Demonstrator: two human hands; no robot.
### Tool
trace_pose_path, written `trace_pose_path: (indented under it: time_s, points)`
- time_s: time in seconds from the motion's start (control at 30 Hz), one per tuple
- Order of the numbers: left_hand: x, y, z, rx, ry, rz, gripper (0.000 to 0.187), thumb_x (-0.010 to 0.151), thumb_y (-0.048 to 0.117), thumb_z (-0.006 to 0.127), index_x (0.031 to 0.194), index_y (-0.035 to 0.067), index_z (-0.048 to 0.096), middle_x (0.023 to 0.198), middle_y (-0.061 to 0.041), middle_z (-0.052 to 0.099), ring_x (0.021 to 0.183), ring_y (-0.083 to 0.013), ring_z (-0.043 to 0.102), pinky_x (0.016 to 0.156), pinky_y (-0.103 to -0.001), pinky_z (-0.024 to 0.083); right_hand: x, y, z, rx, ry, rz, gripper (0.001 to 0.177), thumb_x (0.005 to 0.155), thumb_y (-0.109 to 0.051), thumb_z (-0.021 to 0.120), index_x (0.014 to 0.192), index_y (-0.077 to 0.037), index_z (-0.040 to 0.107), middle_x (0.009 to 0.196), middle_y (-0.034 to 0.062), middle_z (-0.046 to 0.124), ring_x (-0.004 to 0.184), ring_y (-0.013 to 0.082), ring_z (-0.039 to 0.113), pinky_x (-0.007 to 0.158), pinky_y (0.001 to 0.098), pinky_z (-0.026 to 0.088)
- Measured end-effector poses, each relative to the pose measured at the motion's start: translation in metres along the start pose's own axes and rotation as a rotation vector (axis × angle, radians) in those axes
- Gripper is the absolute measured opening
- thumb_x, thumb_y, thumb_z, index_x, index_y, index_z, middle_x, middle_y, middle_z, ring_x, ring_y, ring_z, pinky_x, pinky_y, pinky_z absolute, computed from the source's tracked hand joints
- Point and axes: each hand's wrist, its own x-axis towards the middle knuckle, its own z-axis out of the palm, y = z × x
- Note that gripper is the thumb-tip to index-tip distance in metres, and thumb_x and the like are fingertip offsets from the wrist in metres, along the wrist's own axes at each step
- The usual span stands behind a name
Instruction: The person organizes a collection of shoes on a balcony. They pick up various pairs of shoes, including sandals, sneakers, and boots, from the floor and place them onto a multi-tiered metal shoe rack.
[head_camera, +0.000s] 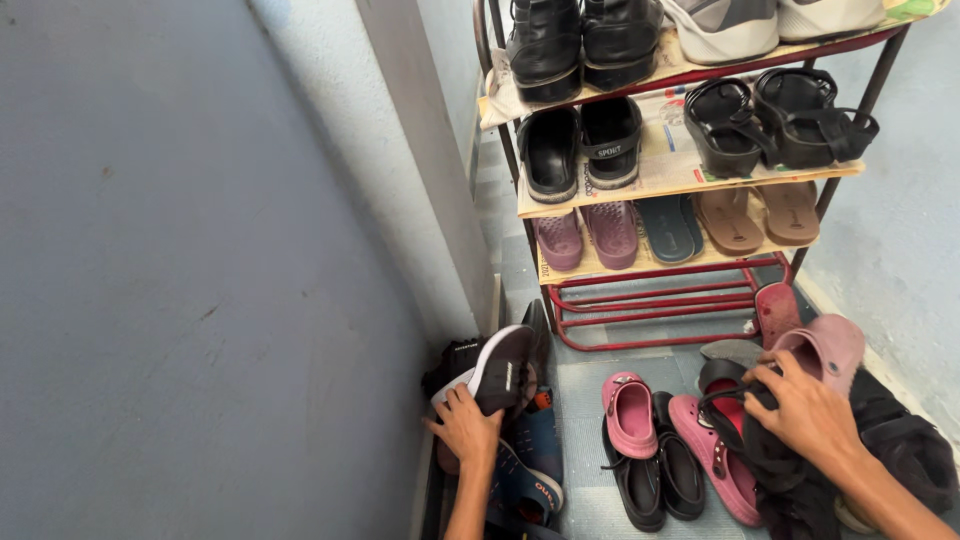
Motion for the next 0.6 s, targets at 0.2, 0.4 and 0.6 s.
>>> trace_pose_path:
  time_s: [0.2, 0.4, 0.6]
  points:
    - [-0.034, 0.072, -0.028, -0.426, -0.168, -0.027, 0.073, 0.074, 0.052, 0.072, 0.131, 0.008, 0.060, 0.102, -0.023, 0.073, 0.098, -0.0444, 0.070, 0.091, -0.053, 0.054, 0.005, 0.014, -0.042, 0.069, 0.216, 0.177, 0.031, 0.082, -0.040, 0.076, 0.108, -0.022, 0.077, 0.122, -0.0019, 0.067, 0.100, 0.0269, 0.071, 0.083, 0.0400, 0.058]
    - [-0.089, 0.250, -0.004, -0.563, -0.525, 0.192, 0.076, 0.089, 0.067, 0.048, 0.103, -0.003, 0.075, 0.103, -0.031, 0.071, 0.103, -0.0454, 0.069, 0.095, -0.053, 0.052, -0.023, 0.066, -0.117, 0.077, 0.385, 0.323, 0.023, 0.088, -0.036, 0.077, 0.105, -0.021, 0.079, 0.116, -0.0017, 0.069, 0.096, 0.0230, 0.070, 0.085, 0.0390, 0.055]
    - [-0.171, 0.403, 0.081, -0.811, -0.686, 0.508, 0.090, 0.091, 0.067, 0.053, 0.150, 0.000, 0.043, 0.147, -0.026, 0.049, 0.133, -0.0442, 0.049, 0.109, -0.054, 0.041, -0.056, 0.118, -0.141, -0.004, 0.377, 0.381, 0.027, 0.088, -0.039, 0.077, 0.108, -0.021, 0.079, 0.116, -0.0023, 0.070, 0.100, 0.0198, 0.070, 0.085, 0.0333, 0.055]
